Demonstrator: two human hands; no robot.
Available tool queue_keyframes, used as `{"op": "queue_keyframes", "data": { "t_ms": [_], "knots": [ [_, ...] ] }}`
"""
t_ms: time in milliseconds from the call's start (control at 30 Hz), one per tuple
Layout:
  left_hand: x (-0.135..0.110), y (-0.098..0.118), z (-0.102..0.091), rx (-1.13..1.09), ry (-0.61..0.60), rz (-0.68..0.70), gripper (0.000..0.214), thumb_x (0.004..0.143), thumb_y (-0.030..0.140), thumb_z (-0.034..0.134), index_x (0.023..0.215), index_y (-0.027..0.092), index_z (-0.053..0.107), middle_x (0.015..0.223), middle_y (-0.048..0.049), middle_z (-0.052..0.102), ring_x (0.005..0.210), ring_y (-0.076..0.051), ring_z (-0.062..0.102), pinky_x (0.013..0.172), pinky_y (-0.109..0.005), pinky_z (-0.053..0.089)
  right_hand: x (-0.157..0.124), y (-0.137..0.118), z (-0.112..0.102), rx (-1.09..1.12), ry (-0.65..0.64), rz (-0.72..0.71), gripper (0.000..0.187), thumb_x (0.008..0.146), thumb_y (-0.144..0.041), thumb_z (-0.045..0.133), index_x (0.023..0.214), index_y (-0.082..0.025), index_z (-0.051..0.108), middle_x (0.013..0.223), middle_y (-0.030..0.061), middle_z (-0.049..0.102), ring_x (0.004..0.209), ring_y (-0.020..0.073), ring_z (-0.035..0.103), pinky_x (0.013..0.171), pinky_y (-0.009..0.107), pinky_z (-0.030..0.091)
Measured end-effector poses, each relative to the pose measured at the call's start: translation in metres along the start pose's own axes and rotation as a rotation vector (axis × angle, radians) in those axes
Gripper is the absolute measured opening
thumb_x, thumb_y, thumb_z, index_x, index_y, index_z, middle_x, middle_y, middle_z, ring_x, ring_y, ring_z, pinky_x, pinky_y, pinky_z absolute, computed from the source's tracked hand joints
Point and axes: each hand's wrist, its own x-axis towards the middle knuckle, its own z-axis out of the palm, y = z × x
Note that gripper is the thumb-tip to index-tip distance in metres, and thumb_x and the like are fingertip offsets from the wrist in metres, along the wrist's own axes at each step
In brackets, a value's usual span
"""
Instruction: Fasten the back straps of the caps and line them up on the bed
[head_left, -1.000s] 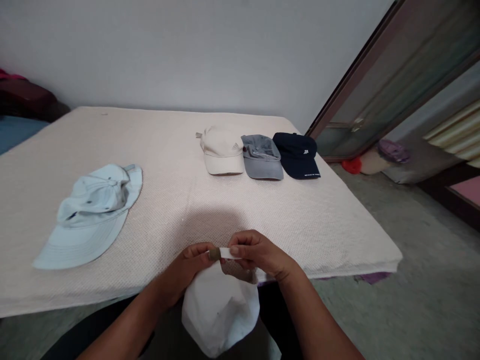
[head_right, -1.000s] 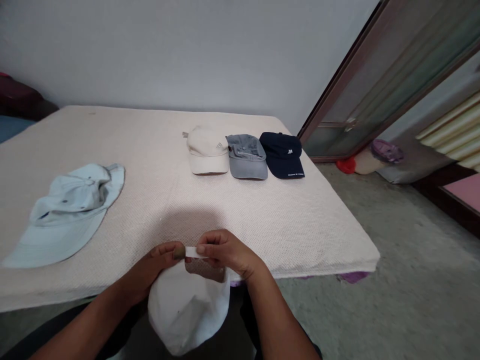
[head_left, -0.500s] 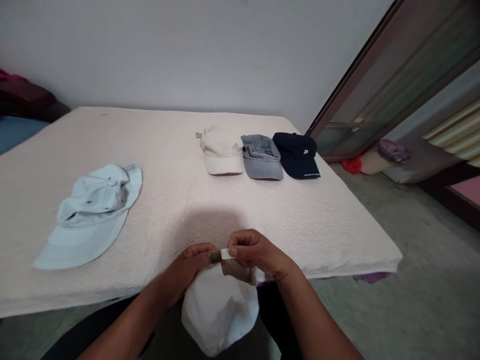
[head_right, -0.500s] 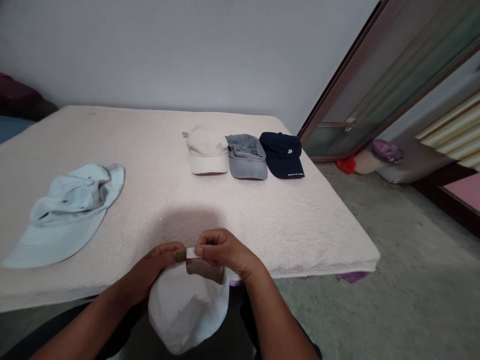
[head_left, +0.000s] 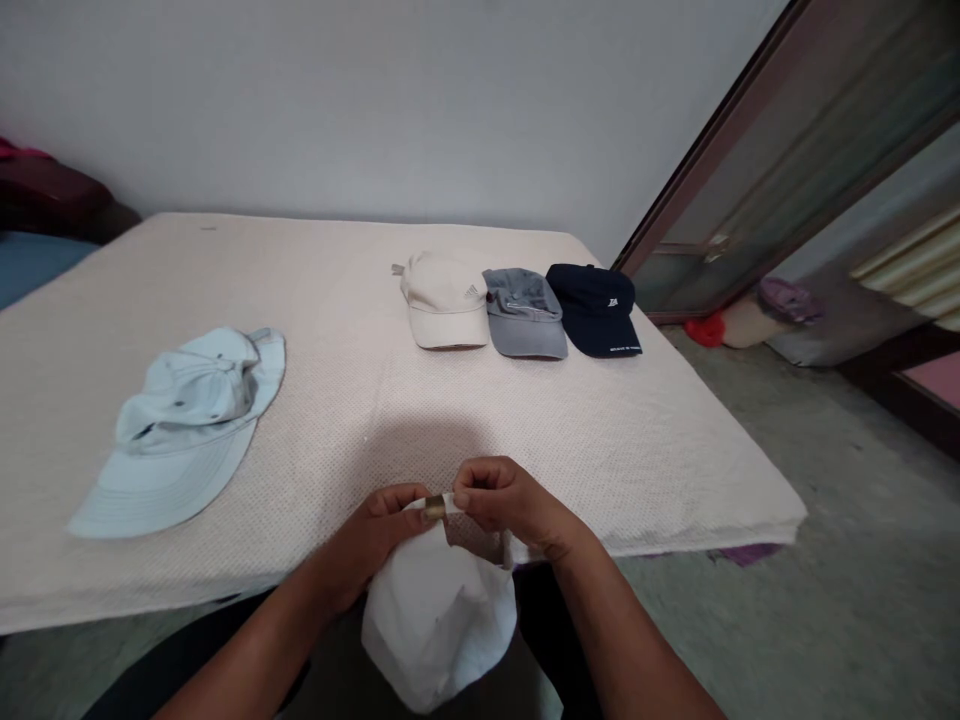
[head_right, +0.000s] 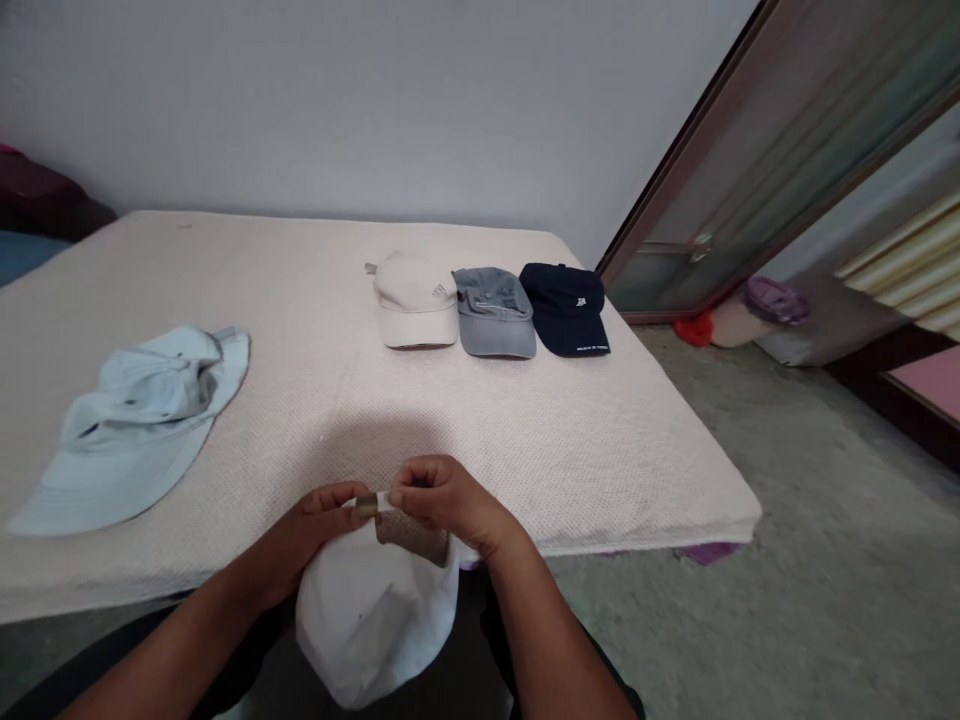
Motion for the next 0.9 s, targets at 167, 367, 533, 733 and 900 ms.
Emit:
{"op": "queue_keyframes", "data": {
  "t_ms": [167,367,533,733,900],
  "knots": [
    [-0.001,0.000,0.001,0.020,-0.007,-0.015,0.014,0.075,0.030,0.069,0.076,0.017,0.063,0.060,0.0038,0.059,0.047,-0.005,0.047,0.047,-0.018,0.032,0.000,0.004,0.000,0.040,-0.016,-0.020,0.020,0.076,-0.030,0.066,0.068,-0.015,0.055,0.048,-0.0073,0.041,0.042,0.0045,0.031,0.039,0.018,0.020],
    [0.001,-0.001,0.002,0.040,-0.009,-0.007,0.015,0.076,0.031,0.069,0.081,0.017,0.065,0.063,0.0029,0.062,0.049,-0.006,0.050,0.050,-0.019,0.035,0.003,0.008,0.003,0.122,-0.052,-0.052,0.017,0.076,-0.029,0.068,0.078,-0.015,0.059,0.052,-0.0063,0.047,0.042,0.0043,0.035,0.039,0.018,0.023],
    [0.002,-0.003,0.002,0.105,-0.023,-0.007,0.025,0.078,0.032,0.066,0.098,0.017,0.068,0.073,-0.0027,0.070,0.059,-0.011,0.059,0.058,-0.022,0.040,0.006,0.010,0.007,0.129,-0.140,-0.046,0.025,0.075,-0.031,0.069,0.094,-0.017,0.061,0.054,-0.0074,0.048,0.041,0.0043,0.036,0.040,0.017,0.026],
    [0.001,-0.003,0.000,0.098,-0.073,0.017,0.035,0.074,0.028,0.071,0.108,0.020,0.067,0.084,-0.0045,0.072,0.069,-0.014,0.063,0.065,-0.025,0.045,0.007,0.009,0.008,0.068,-0.073,-0.049,0.023,0.075,-0.031,0.070,0.091,-0.016,0.063,0.054,-0.0074,0.046,0.043,0.0040,0.036,0.042,0.017,0.027],
    [0.002,-0.004,0.004,0.071,-0.042,0.024,0.032,0.076,0.030,0.069,0.106,0.019,0.067,0.079,-0.0041,0.071,0.064,-0.014,0.062,0.062,-0.024,0.045,0.008,0.011,0.006,0.075,-0.062,-0.045,0.026,0.074,-0.035,0.070,0.090,-0.017,0.060,0.054,-0.0075,0.045,0.043,0.0047,0.037,0.041,0.018,0.027]
  ]
}}
